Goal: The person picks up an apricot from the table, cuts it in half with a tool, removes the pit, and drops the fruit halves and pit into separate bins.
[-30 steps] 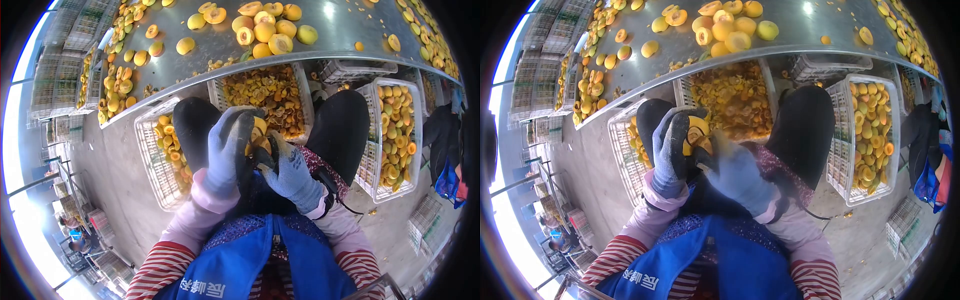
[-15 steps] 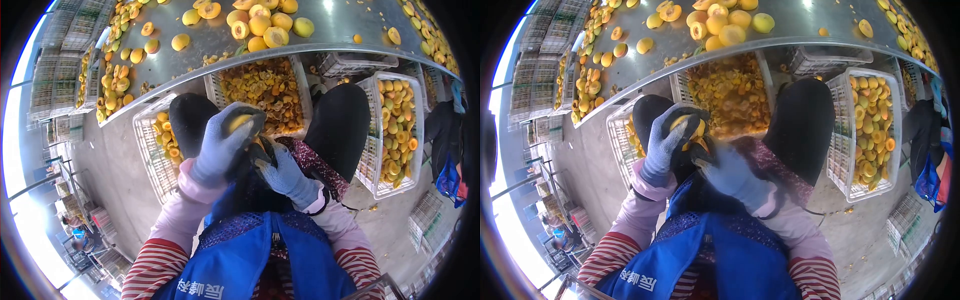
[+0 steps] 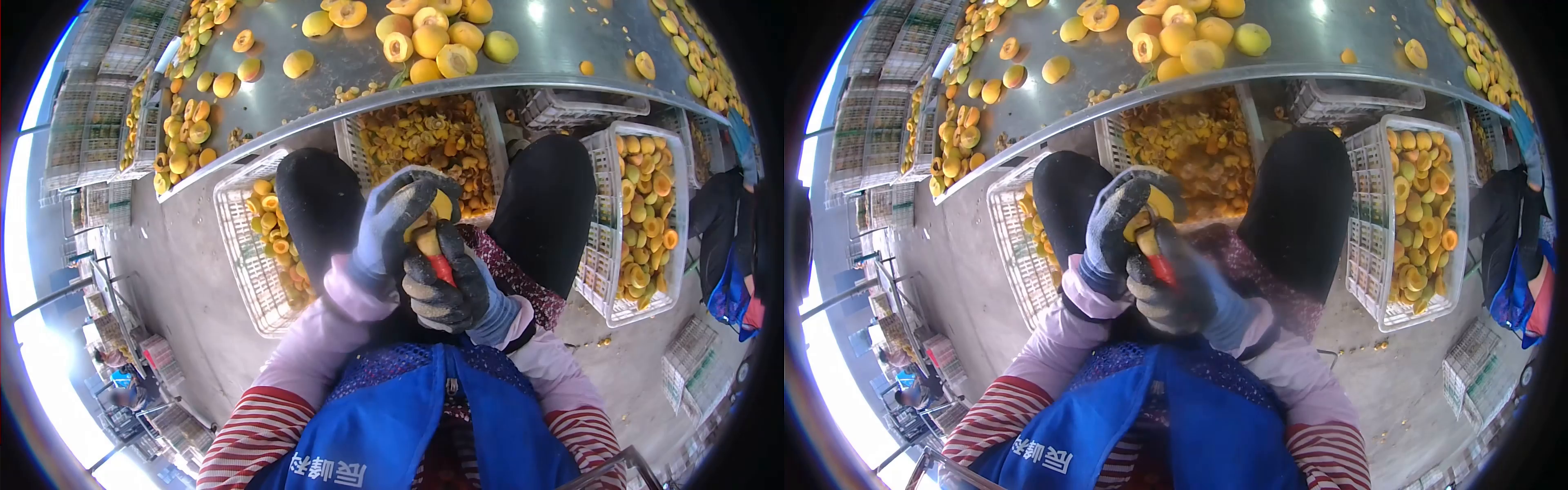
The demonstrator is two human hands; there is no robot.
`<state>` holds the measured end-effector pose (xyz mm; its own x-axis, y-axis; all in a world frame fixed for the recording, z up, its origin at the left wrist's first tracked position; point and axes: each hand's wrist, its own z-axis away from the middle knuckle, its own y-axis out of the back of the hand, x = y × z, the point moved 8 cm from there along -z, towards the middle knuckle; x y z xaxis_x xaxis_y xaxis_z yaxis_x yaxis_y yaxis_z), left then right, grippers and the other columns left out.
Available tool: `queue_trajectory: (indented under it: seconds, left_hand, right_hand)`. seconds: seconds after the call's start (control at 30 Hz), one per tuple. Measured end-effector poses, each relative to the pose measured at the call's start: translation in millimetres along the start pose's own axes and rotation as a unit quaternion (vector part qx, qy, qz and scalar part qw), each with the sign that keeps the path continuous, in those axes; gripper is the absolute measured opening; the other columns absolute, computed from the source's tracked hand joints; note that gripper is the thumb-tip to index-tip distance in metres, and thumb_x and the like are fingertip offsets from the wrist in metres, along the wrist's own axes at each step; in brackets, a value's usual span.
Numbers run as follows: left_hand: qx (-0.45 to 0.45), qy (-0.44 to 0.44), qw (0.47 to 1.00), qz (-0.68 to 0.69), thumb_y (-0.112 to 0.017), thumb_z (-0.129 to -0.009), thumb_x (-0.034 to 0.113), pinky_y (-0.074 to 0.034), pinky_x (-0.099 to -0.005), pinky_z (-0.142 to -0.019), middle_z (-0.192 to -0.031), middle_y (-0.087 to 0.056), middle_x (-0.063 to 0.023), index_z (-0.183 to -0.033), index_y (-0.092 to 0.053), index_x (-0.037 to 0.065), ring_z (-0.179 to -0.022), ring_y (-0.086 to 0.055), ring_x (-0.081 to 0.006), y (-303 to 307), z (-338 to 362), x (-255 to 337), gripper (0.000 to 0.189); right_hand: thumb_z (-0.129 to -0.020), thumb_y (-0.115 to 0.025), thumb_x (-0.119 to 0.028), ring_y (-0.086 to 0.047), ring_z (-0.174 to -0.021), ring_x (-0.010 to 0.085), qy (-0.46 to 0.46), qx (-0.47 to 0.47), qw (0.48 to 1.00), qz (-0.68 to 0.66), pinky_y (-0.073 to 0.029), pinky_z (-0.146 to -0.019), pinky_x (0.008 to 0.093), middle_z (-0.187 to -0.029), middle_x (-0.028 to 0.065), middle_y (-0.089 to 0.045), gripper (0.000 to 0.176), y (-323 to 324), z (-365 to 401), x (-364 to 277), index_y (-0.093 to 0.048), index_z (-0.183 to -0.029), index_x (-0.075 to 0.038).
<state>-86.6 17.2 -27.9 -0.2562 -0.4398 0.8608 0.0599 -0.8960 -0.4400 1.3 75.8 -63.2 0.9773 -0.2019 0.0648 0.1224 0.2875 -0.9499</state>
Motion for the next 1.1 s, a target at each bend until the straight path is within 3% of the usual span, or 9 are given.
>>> queue_trajectory:
  seconds: [0.17,0.4,0.43,0.47,0.53,0.57,0.7,0.97,1.1]
  left_hand:
    - [0.09,0.124,0.936,0.316,-0.05,-0.092,0.039,-0.05,-0.0336,-0.074,-0.088,-0.064,-0.0113,-0.103,-0.059,0.001,-0.079,-0.062,-0.0222,15.5,7.2,-46.4,0.04]
    - [0.286,-0.122,0.946,0.089,-0.047,-0.096,0.031,-0.049,-0.0288,-0.077,-0.089,-0.064,-0.0081,-0.105,-0.06,0.002,-0.081,-0.061,-0.0175,119.6,44.2,36.9,0.033]
    - [0.332,-0.148,0.917,-0.163,-0.047,-0.096,0.03,-0.049,-0.0302,-0.076,-0.092,-0.064,-0.0071,-0.103,-0.061,0.0,-0.083,-0.061,-0.0176,178.3,61.8,56.9,0.034]
    - [0.247,-0.196,0.871,-0.376,-0.048,-0.095,0.03,-0.05,-0.0324,-0.075,-0.095,-0.066,-0.0102,-0.103,-0.063,0.003,-0.083,-0.062,-0.0219,181.6,65.6,95.3,0.031]
    - [0.346,0.161,0.536,-0.753,-0.057,-0.088,0.038,-0.049,-0.0396,-0.077,-0.1,-0.064,-0.0166,-0.104,-0.064,0.009,-0.088,-0.062,-0.0327,253.7,76.6,107.3,0.033]
    - [0.341,0.172,0.477,-0.792,-0.06,-0.085,0.039,-0.049,-0.0425,-0.078,-0.101,-0.064,-0.0156,-0.102,-0.064,0.008,-0.09,-0.063,-0.0315,265.8,80.2,110.4,0.036]
    - [0.319,-0.08,0.733,-0.595,-0.064,-0.083,0.032,-0.047,-0.0383,-0.079,-0.093,-0.067,-0.0152,-0.096,-0.067,0.005,-0.09,-0.063,-0.0302,193.4,-18.8,142.5,0.03]
    - [0.171,0.006,0.527,-0.832,-0.067,-0.079,0.037,-0.048,-0.0392,-0.087,-0.113,-0.06,-0.0164,-0.121,-0.054,0.012,-0.105,-0.059,-0.031,247.9,-223.6,112.9,0.052]
    - [0.051,-0.009,0.885,-0.462,-0.063,-0.084,0.02,-0.05,-0.0307,-0.081,-0.107,-0.061,-0.0182,-0.117,-0.057,0.006,-0.095,-0.063,-0.026,179.3,-185.3,95.4,0.037]
  right_hand:
    - [-0.09,-0.039,-0.062,-0.045,-0.044,0.0127,0.039,-0.227,0.954,-0.194,-0.039,-0.035,0.0279,-0.064,0.0023,-0.045,0.056,-30.3,2.3,-16.5,-0.051,-0.097,-0.008]
    - [-0.093,-0.033,-0.061,-0.039,-0.043,0.0116,0.018,-0.195,0.967,-0.164,-0.035,-0.035,0.0258,-0.062,0.002,-0.042,0.061,-13.1,-4.8,-15.4,-0.058,-0.101,-0.006]
    - [-0.093,-0.033,-0.061,-0.04,-0.043,0.0119,0.008,-0.174,0.971,-0.161,-0.034,-0.035,0.0257,-0.062,0.0023,-0.042,0.061,-6.5,-7.4,-12.7,-0.058,-0.1,-0.006]
    - [-0.093,-0.033,-0.061,-0.04,-0.043,0.0123,0.002,-0.153,0.976,-0.155,-0.034,-0.035,0.0256,-0.062,0.0026,-0.042,0.061,4.3,-11.1,-13.2,-0.058,-0.1,-0.006]
    - [-0.092,-0.034,-0.062,-0.042,-0.043,0.0139,0.007,-0.083,0.988,-0.132,-0.034,-0.035,0.0256,-0.061,0.0037,-0.043,0.061,10.9,-13.1,-19.9,-0.058,-0.099,-0.006]
    - [-0.092,-0.034,-0.062,-0.042,-0.042,0.0141,0.009,-0.031,0.994,-0.103,-0.034,-0.034,0.0254,-0.062,0.0044,-0.045,0.061,12.1,-14.2,-22.5,-0.058,-0.099,-0.006]
    - [-0.092,-0.034,-0.061,-0.04,-0.039,0.0125,0.008,-0.005,0.999,-0.053,-0.034,-0.032,0.025,-0.062,0.0044,-0.046,0.059,7.2,-24.9,-32.0,-0.057,-0.094,-0.006]
    - [-0.092,-0.038,-0.06,-0.039,-0.036,0.0109,0.075,0.104,0.991,-0.024,-0.032,-0.031,0.0243,-0.059,0.0035,-0.05,0.056,32.7,-25.1,-63.2,-0.056,-0.092,-0.008]
    - [-0.091,-0.039,-0.061,-0.04,-0.035,0.0123,0.079,-0.013,0.997,-0.017,-0.034,-0.032,0.0252,-0.055,0.0024,-0.046,0.056,-6.6,-11.4,-78.7,-0.056,-0.094,-0.007]
